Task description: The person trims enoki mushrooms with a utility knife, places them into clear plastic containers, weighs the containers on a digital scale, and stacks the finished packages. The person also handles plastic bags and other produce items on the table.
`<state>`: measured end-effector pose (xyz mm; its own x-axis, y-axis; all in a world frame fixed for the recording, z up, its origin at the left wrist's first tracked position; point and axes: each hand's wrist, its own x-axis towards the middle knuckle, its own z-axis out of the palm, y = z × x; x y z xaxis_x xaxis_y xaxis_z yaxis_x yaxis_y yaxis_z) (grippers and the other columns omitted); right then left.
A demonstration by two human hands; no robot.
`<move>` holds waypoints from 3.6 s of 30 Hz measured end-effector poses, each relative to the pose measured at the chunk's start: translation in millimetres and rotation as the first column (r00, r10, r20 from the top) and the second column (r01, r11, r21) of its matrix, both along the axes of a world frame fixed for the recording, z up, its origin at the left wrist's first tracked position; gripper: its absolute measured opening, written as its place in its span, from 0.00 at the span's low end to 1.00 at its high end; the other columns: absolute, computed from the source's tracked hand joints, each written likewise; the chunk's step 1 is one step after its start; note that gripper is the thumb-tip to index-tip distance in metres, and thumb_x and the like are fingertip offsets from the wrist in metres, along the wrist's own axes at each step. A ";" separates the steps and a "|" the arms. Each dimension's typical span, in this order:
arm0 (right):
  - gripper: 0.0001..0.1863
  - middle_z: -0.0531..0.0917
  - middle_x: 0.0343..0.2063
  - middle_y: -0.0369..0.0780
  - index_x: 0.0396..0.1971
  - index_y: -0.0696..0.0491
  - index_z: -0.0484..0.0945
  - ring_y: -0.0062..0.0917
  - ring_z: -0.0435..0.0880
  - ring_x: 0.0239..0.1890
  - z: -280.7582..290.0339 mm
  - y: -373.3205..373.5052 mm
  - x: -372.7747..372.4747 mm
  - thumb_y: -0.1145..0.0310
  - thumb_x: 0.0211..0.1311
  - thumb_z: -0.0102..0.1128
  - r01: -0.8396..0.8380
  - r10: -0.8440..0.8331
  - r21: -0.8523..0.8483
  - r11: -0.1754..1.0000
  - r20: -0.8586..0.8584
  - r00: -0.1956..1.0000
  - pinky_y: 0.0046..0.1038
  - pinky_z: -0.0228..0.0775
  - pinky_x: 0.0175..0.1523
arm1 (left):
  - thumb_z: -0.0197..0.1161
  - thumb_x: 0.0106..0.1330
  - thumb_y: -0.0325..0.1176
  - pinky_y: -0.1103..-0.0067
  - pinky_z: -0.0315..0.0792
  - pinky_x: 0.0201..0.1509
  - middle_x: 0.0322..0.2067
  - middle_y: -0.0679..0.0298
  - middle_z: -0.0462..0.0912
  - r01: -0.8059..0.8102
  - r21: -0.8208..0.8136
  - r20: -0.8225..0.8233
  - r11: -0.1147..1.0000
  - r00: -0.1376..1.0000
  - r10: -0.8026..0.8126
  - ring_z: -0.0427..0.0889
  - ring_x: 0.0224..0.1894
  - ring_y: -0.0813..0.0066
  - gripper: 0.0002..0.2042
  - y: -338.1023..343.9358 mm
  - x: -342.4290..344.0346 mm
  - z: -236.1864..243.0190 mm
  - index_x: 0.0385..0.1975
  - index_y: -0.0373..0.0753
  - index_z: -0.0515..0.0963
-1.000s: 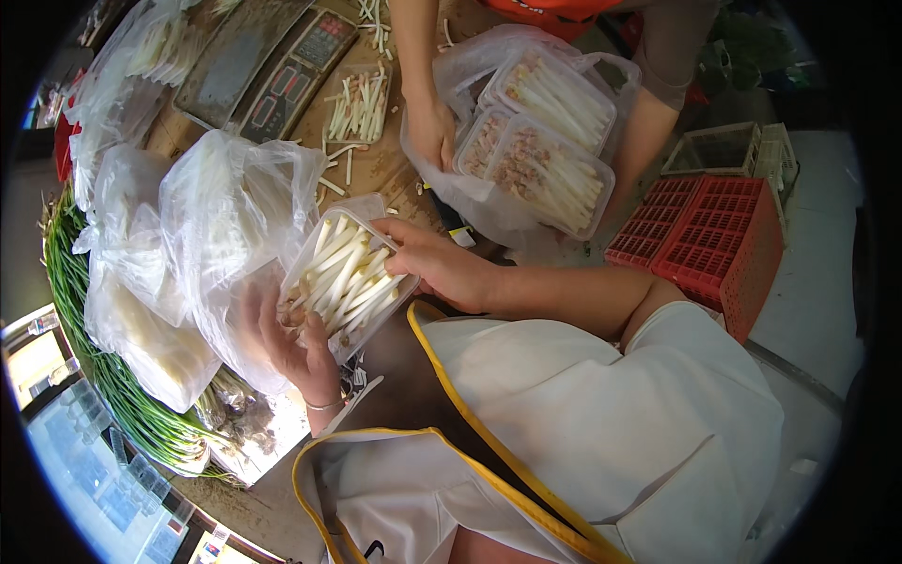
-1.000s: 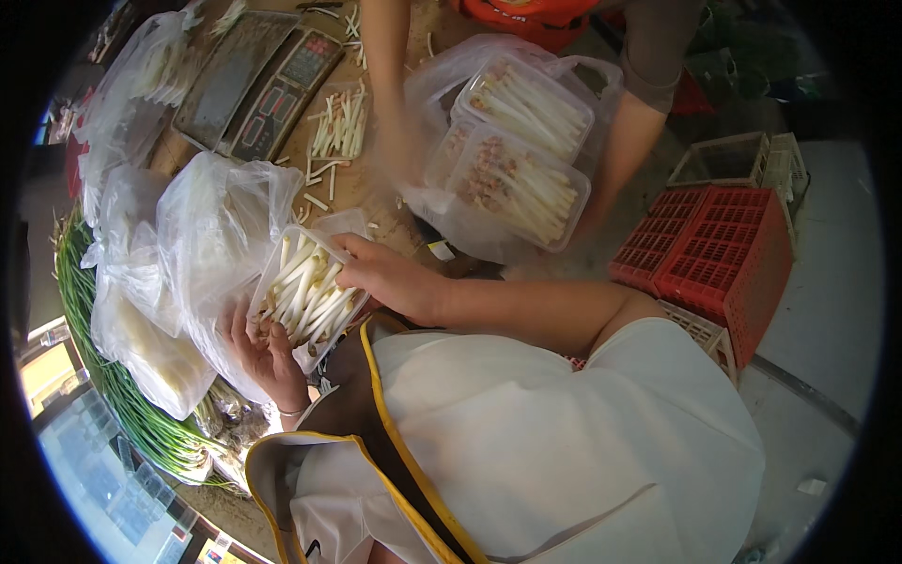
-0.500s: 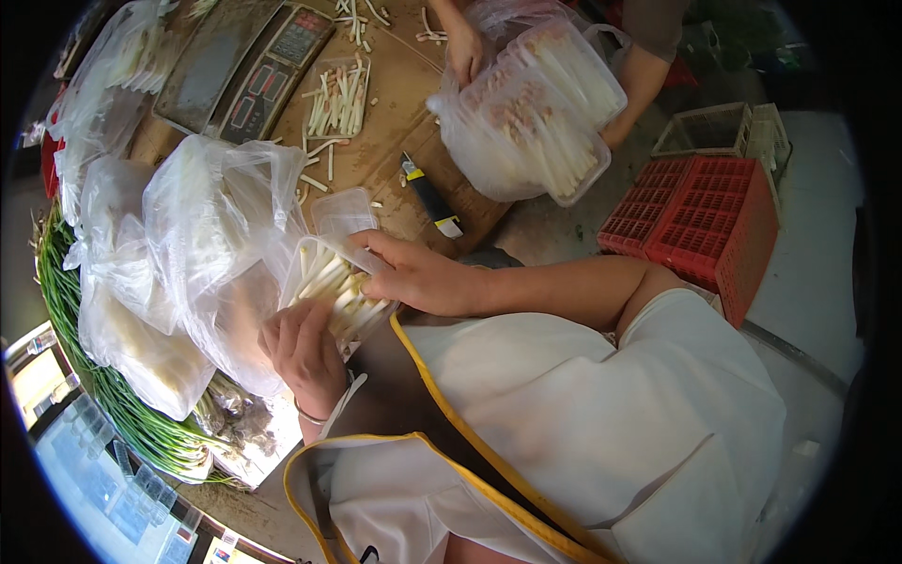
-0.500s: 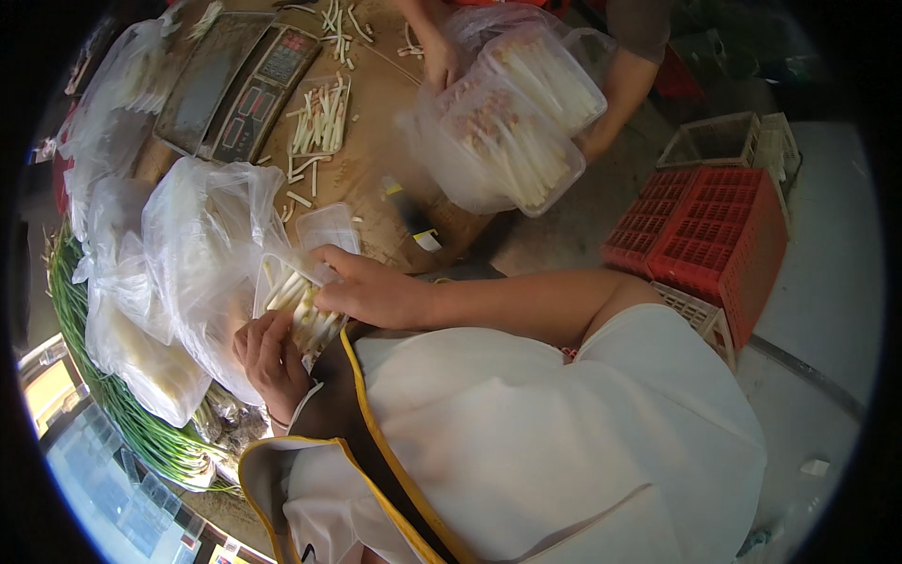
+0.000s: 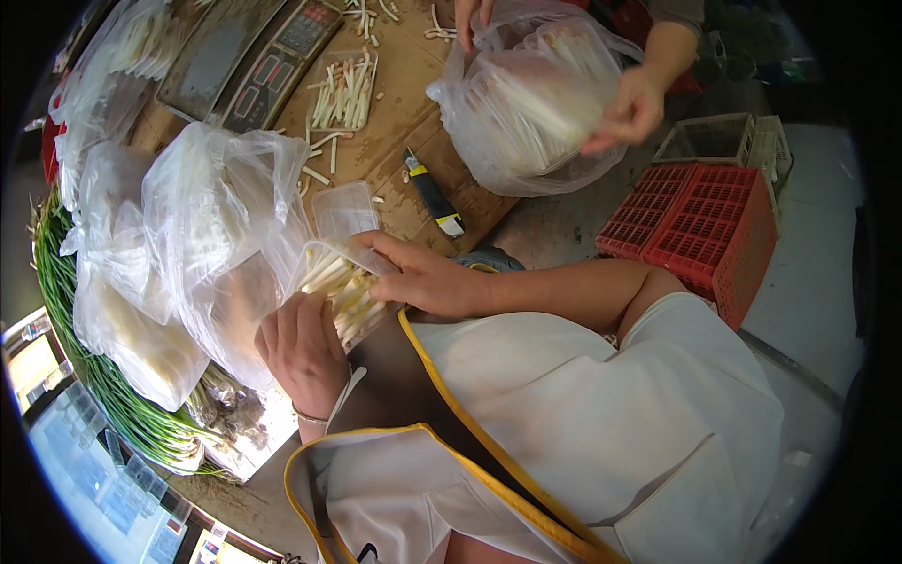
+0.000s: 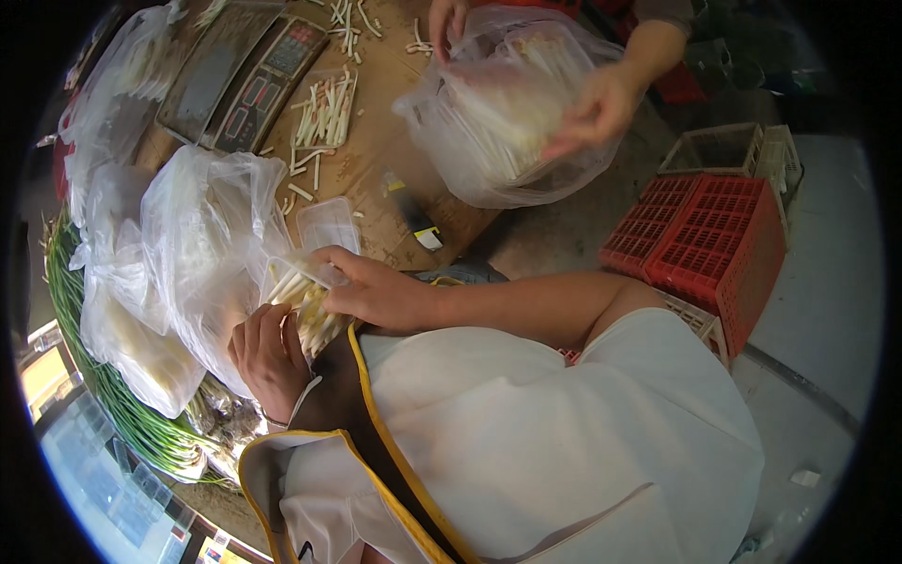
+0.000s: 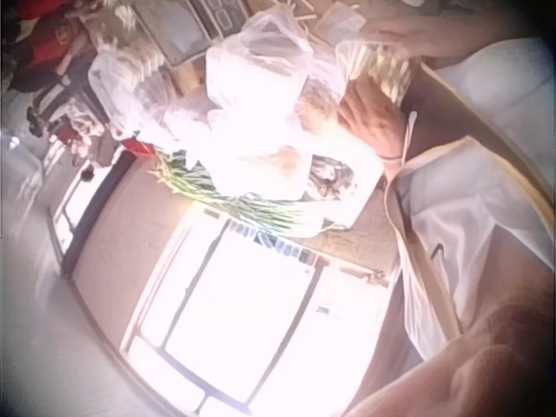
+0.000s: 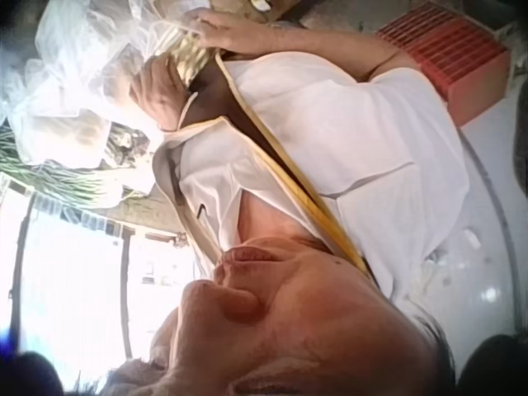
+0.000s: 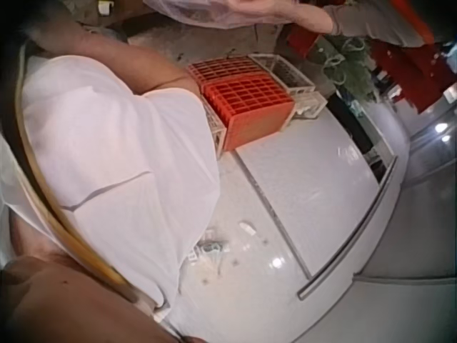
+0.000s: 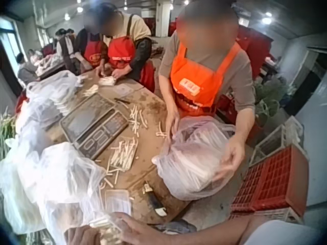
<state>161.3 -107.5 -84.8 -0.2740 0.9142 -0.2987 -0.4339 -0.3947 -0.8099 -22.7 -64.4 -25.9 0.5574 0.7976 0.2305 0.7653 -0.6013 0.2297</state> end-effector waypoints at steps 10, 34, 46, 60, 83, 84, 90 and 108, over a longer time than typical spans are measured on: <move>0.28 0.75 0.37 0.36 0.62 0.56 0.61 0.16 0.73 0.35 -11.7 1.5 -2.0 0.68 0.62 0.52 0.027 -0.026 0.002 1.000 -0.031 0.999 0.22 0.69 0.41 | 0.68 0.53 0.27 0.71 0.69 0.41 0.31 0.66 0.81 0.062 -0.086 -0.069 0.994 0.995 -0.068 0.76 0.35 0.65 0.05 19.3 8.6 14.0 0.28 0.41 0.79; 0.35 0.79 0.45 0.37 0.69 0.49 0.60 0.20 0.80 0.41 -89.9 39.4 37.4 0.65 0.57 0.46 0.082 -0.080 -0.279 0.957 0.018 0.997 0.26 0.77 0.38 | 0.59 0.66 0.21 0.84 0.71 0.44 0.37 0.67 0.81 0.228 -0.667 0.519 0.709 0.825 0.222 0.76 0.37 0.83 0.09 83.5 -1.7 -110.3 0.45 0.32 0.77; 0.24 0.82 0.35 0.50 0.57 0.52 0.73 0.40 0.83 0.37 -153.1 42.3 38.1 0.59 0.64 0.46 0.119 -0.100 0.025 0.993 0.725 0.681 0.39 0.75 0.42 | 0.59 0.71 0.29 0.82 0.74 0.43 0.36 0.61 0.82 0.432 -0.724 0.665 0.537 0.643 0.379 0.80 0.36 0.78 0.08 87.1 31.2 -105.3 0.45 0.31 0.74; 0.24 0.79 0.40 0.50 0.54 0.55 0.66 0.47 0.82 0.36 -121.5 9.3 59.5 0.66 0.58 0.58 0.083 -0.070 0.061 0.995 0.991 0.110 0.45 0.75 0.42 | 0.51 0.75 0.34 0.89 0.59 0.20 0.28 0.66 0.76 0.553 -0.781 0.594 0.289 0.517 0.616 0.64 0.18 0.87 0.11 89.5 48.7 -95.6 0.48 0.35 0.74; 0.34 0.72 0.49 0.57 0.61 0.59 0.60 0.54 0.74 0.49 -143.0 -5.9 61.3 0.77 0.51 0.56 0.159 0.083 -0.111 0.981 0.982 0.171 0.47 0.67 0.57 | 0.50 0.76 0.38 0.89 0.58 0.18 0.24 0.69 0.73 0.492 -0.856 0.461 0.157 0.591 0.662 0.62 0.17 0.87 0.10 85.0 58.2 -110.1 0.43 0.39 0.74; 0.32 0.73 0.48 0.56 0.60 0.58 0.61 0.53 0.74 0.50 -145.0 -8.3 62.1 0.77 0.51 0.55 0.193 0.048 -0.094 0.977 0.971 0.233 0.46 0.66 0.57 | 0.51 0.76 0.38 0.89 0.59 0.18 0.24 0.70 0.72 0.463 -0.870 0.453 0.170 0.614 0.647 0.63 0.17 0.87 0.10 85.3 57.3 -115.4 0.43 0.39 0.74; 0.27 0.76 0.46 0.50 0.55 0.56 0.64 0.45 0.75 0.52 -118.9 -10.4 61.3 0.79 0.51 0.50 0.265 -0.345 0.230 0.936 0.749 0.566 0.38 0.66 0.58 | 0.50 0.76 0.36 0.89 0.52 0.19 0.22 0.72 0.71 0.451 -0.876 0.455 0.168 0.660 0.597 0.59 0.17 0.90 0.09 82.7 57.9 -134.8 0.40 0.38 0.74; 0.21 0.80 0.39 0.46 0.51 0.53 0.71 0.43 0.81 0.42 -76.9 5.7 53.2 0.65 0.58 0.62 -0.055 -0.289 0.359 0.932 0.825 0.486 0.41 0.73 0.45 | 0.52 0.75 0.37 0.88 0.55 0.18 0.21 0.73 0.70 0.409 -0.869 0.490 0.279 0.629 0.604 0.60 0.16 0.89 0.08 75.2 51.3 -142.7 0.34 0.43 0.72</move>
